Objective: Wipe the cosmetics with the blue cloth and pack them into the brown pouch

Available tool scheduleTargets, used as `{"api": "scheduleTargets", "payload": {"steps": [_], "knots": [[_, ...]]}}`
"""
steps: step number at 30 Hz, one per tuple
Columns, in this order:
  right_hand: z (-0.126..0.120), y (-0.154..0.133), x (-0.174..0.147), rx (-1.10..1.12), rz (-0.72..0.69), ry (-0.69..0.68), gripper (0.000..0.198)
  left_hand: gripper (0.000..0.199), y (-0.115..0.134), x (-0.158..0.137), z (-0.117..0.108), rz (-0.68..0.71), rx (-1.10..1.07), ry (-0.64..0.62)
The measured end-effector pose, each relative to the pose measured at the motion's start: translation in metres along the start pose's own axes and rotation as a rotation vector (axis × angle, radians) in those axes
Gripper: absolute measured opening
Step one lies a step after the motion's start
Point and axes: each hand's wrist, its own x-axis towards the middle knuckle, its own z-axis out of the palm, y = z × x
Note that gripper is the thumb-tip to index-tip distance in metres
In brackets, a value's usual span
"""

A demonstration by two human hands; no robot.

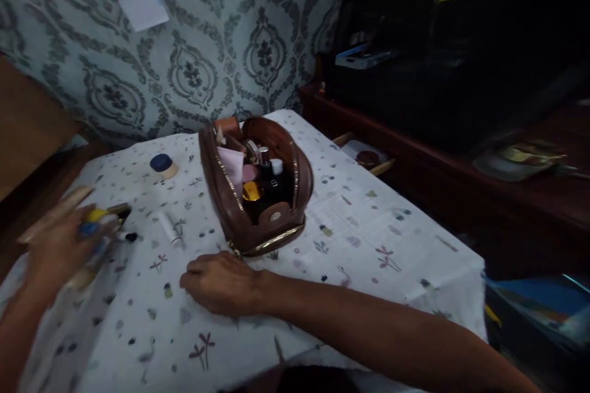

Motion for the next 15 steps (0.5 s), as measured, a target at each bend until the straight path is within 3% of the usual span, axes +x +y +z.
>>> {"api": "scheduleTargets", "payload": {"steps": [3, 6, 10, 15], "knots": [[0.002, 0.000, 0.001, -0.004, 0.021, 0.014, 0.015, 0.062, 0.041, -0.040, -0.005, 0.016, 0.172, -0.055], [0.005, 0.000, 0.003, 0.019, 0.021, 0.014, 0.013, 0.053, 0.062, -0.060, -0.007, 0.042, 0.202, -0.027], [0.009, 0.000, 0.004, 0.033, 0.046, 0.029, 0.012, 0.042, 0.058, -0.065, -0.009, 0.046, 0.145, -0.003], [0.019, 0.002, 0.006, 0.105, 0.037, 0.132, 0.016, 0.045, 0.036, -0.053, -0.002, 0.004, -0.066, -0.002]]}}
